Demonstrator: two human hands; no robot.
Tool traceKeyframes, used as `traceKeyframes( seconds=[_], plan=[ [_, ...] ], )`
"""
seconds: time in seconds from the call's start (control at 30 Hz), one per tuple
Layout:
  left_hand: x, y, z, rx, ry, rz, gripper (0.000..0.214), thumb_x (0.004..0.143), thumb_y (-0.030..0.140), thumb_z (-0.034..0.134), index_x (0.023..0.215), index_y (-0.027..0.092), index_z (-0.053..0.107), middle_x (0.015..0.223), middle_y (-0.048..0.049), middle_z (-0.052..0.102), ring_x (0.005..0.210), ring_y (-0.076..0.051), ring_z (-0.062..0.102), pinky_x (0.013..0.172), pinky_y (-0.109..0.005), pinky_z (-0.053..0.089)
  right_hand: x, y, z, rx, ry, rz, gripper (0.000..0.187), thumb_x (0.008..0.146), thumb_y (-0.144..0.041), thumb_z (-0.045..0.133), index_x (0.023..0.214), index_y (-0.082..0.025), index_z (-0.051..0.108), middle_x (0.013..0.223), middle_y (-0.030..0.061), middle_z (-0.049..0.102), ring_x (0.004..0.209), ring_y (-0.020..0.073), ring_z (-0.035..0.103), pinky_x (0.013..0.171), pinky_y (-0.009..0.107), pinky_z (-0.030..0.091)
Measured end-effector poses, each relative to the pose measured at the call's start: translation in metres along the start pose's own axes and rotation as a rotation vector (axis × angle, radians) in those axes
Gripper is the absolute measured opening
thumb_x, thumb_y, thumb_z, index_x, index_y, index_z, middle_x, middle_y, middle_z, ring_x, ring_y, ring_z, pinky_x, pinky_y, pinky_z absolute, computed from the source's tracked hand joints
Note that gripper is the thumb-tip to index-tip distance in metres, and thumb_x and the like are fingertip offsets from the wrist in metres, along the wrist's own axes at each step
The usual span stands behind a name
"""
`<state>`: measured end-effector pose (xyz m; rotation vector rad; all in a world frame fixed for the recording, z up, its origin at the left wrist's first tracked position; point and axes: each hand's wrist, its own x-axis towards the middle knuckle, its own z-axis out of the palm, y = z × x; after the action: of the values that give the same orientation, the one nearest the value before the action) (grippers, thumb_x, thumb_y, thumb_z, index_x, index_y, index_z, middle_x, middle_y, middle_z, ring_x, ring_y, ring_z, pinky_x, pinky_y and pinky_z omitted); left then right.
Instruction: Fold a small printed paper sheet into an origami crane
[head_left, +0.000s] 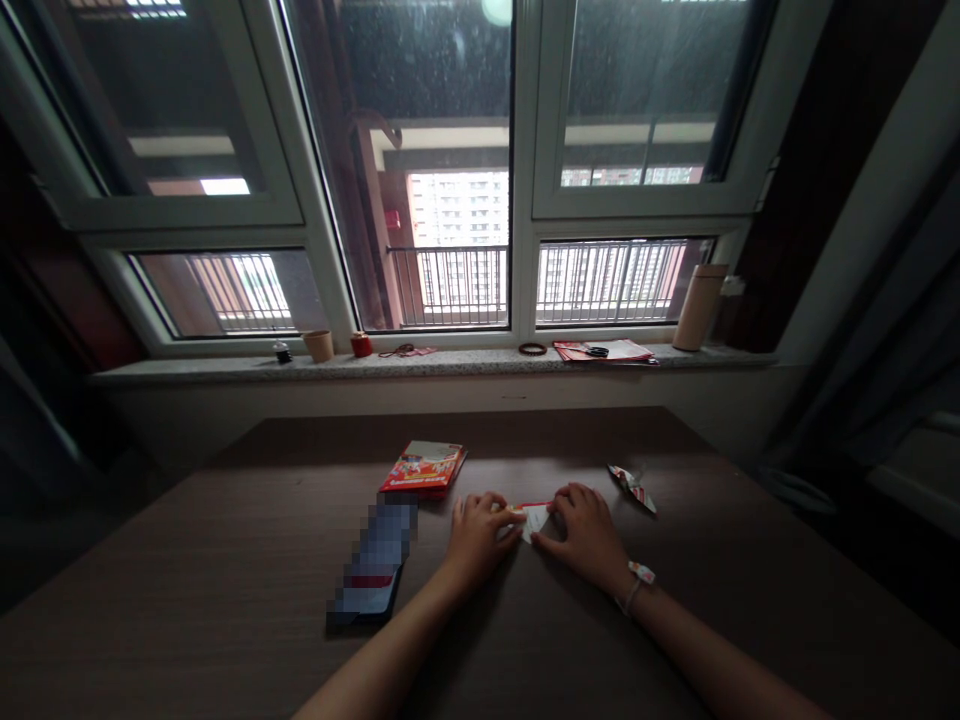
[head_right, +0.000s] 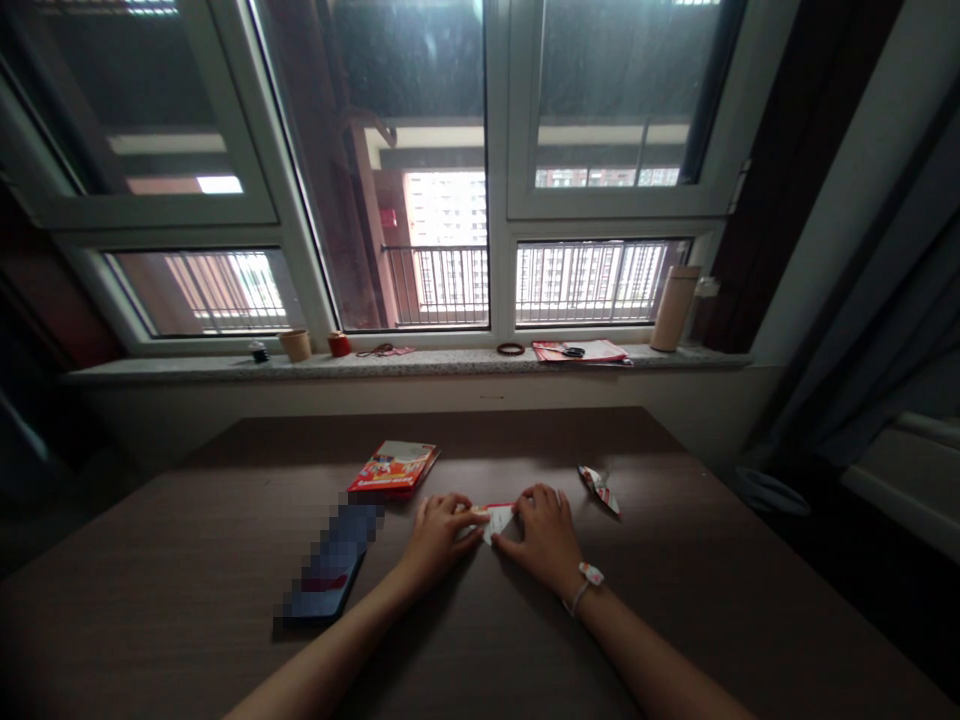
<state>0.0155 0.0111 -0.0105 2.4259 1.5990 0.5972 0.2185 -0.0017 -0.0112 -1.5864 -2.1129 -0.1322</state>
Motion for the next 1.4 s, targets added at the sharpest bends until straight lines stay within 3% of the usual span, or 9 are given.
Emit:
traceKeyframes(
  seconds=[0.13, 0.6, 1.4],
  plan=[
    [0.001, 0.001, -0.001, 0.009, 0.000, -0.005, 0.024, 0.083, 0.038, 0.063, 0.106, 0.043, 0.068, 0.118, 0.0020, 0.059, 0.112, -0.023, 0.047, 0.107, -0.051, 0.023, 0.000, -0.006, 0.000, -0.067, 0.014, -0.002, 0.039, 0.074, -0.052, 0.064, 0.094, -0.019, 0.062, 0.108, 0.0105, 0.060, 0.112, 0.0296, 0.046, 0.106, 0.046, 0.025],
    [0.002, 0.001, -0.001, 0.008, -0.012, -0.023, 0.024, 0.082, 0.039, 0.064, 0.105, 0.046, 0.068, 0.117, 0.0012, 0.060, 0.112, -0.024, 0.048, 0.107, -0.054, 0.022, 0.017, 0.007, -0.001, -0.022, -0.044, 0.017, 0.012, 0.083, -0.030, 0.056, 0.084, -0.023, 0.066, 0.096, 0.0049, 0.063, 0.102, 0.0225, 0.051, 0.095, 0.037, 0.031],
    [0.003, -0.001, 0.000, -0.012, -0.033, -0.030, 0.027, 0.082, 0.039, 0.064, 0.108, 0.046, 0.067, 0.119, 0.0007, 0.058, 0.113, -0.024, 0.046, 0.107, -0.054, 0.019, 0.027, 0.025, 0.007, -0.014, -0.026, 0.130, 0.011, 0.084, -0.028, 0.055, 0.084, -0.024, 0.065, 0.093, 0.0024, 0.060, 0.095, 0.0189, 0.055, 0.081, 0.030, 0.036]
  ],
)
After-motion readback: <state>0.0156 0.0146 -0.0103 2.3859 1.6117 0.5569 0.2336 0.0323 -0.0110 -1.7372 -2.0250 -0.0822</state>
